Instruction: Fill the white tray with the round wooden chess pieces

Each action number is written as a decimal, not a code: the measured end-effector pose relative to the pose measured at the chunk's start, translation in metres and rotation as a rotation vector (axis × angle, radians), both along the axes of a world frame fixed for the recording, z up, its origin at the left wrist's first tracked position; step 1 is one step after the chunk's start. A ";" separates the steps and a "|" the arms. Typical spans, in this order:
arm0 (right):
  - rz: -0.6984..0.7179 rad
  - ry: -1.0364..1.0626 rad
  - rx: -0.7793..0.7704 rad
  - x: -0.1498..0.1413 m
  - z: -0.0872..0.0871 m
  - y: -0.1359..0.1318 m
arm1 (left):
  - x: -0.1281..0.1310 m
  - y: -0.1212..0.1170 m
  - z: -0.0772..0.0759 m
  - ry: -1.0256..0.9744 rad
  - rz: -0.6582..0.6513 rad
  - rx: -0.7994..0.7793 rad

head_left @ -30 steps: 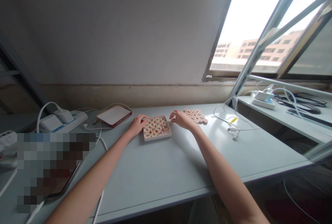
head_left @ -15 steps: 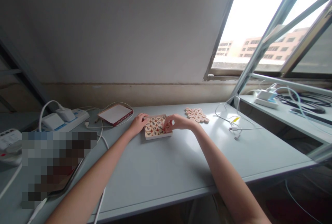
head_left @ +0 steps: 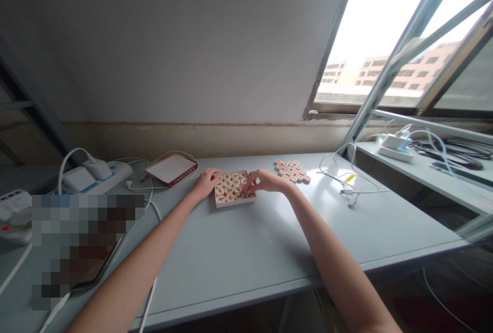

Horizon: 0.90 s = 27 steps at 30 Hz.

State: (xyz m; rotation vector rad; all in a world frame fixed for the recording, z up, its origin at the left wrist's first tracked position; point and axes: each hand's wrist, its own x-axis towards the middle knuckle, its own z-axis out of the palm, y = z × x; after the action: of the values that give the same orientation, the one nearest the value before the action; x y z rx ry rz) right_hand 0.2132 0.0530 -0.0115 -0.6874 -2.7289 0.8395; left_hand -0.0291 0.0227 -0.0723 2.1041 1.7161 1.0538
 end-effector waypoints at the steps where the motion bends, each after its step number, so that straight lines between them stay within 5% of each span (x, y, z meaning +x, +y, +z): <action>1: -0.006 -0.001 -0.005 0.000 0.000 0.000 | 0.000 0.000 0.000 -0.001 0.001 0.003; 11: -0.169 -0.083 0.044 -0.002 0.002 -0.003 | 0.000 0.000 0.001 0.015 0.012 -0.005; 27: -0.067 -0.030 -0.034 -0.003 -0.007 0.000 | 0.004 -0.003 0.003 0.026 -0.014 -0.023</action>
State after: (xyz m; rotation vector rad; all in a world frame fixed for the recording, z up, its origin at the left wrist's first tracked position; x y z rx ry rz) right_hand 0.2102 0.0531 -0.0180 -0.8001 -2.7069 0.8685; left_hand -0.0255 0.0198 -0.0692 2.1219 1.7146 1.0016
